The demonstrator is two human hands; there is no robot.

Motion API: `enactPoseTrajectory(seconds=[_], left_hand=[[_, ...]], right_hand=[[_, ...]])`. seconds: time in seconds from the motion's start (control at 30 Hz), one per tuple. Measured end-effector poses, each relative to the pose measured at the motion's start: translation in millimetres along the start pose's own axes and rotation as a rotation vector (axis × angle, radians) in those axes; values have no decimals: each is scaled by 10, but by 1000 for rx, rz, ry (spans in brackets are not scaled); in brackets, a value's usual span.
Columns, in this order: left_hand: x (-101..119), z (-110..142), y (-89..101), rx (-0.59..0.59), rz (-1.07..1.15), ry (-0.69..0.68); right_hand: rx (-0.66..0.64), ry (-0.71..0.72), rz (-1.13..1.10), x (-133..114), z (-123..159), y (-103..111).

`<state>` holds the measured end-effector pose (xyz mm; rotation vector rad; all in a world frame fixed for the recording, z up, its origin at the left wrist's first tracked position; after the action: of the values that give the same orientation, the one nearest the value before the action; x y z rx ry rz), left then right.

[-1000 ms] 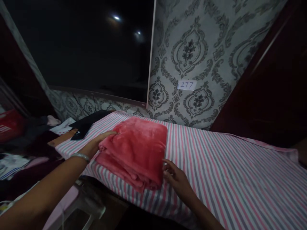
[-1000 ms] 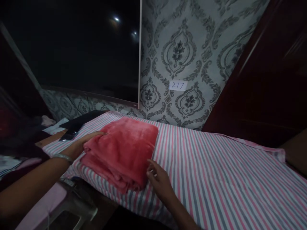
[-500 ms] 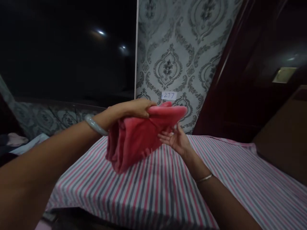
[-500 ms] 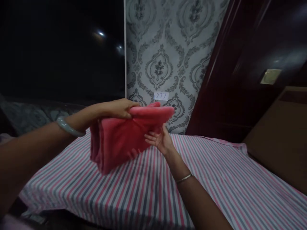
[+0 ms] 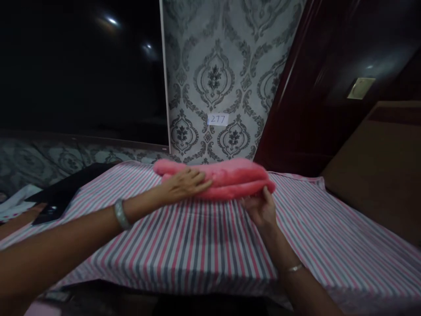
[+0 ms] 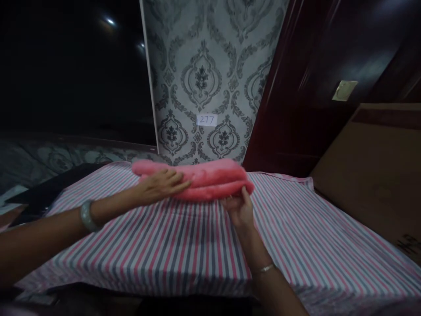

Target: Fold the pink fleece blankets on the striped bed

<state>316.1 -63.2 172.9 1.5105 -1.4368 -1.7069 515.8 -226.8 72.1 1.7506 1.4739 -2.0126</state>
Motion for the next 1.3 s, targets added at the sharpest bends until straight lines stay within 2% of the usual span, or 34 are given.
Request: enactPoseTrajectory(seconds=[0.1,0.13,0.2,0.27,0.37,0.43,0.47,0.53,0.63,0.73,0.8,0.87,0.97,1.03,1.17,1.23,1.3], left_hand=[[521,426,-719,-73,197,-39],[667,550,-883,-74,252,-25],[844,754,-1081,-20,292,116],[910,912,-1169,68,265,297],[906,1090,-1267,197,224,522],[873,1157,-1353,248,245,618],[850,1167,-1388,259,265,646],[781,1137,-1395,274,290,666],[635,1017,-1192,329,215,593],[530,965,-915,394,56,472],[532,1034,-848,400,3,465],[620,1152,-905,353,51,459],[846,1335,-1061,272,287,376],[924,1446,-1100,304,445,398],[806,1576,-1104,432,546,641],[729,1555,-1141,406,543,672],[683,1490,-1201,327,555,622]], right_hand=[[167,-210,64,443,405,601],[212,-263,82,523,506,740],[284,-326,117,565,628,911],[309,-366,162,503,650,953],[187,-421,245,393,575,843],[114,-434,281,372,508,754],[117,-434,292,377,474,728],[186,-432,325,408,410,707],[280,-363,375,421,338,682],[285,-198,392,353,349,657],[259,-169,410,341,419,685],[232,-223,460,383,516,764],[203,-279,598,456,646,907],[192,-248,722,454,691,960],[217,-88,1049,339,715,909],[224,23,1193,274,730,819],[213,74,1276,239,744,727]])
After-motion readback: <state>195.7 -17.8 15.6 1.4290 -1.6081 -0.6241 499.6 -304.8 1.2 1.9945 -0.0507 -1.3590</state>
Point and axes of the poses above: each hand's wrist, its own z-axis away from the middle knuckle, its own y-axis out of the back of the hand, x = y × z, the point moved 4 cm from there along -z, towards the middle knuckle, and after that the axes turned 12 degrees about -y, right-handed, at the moved point
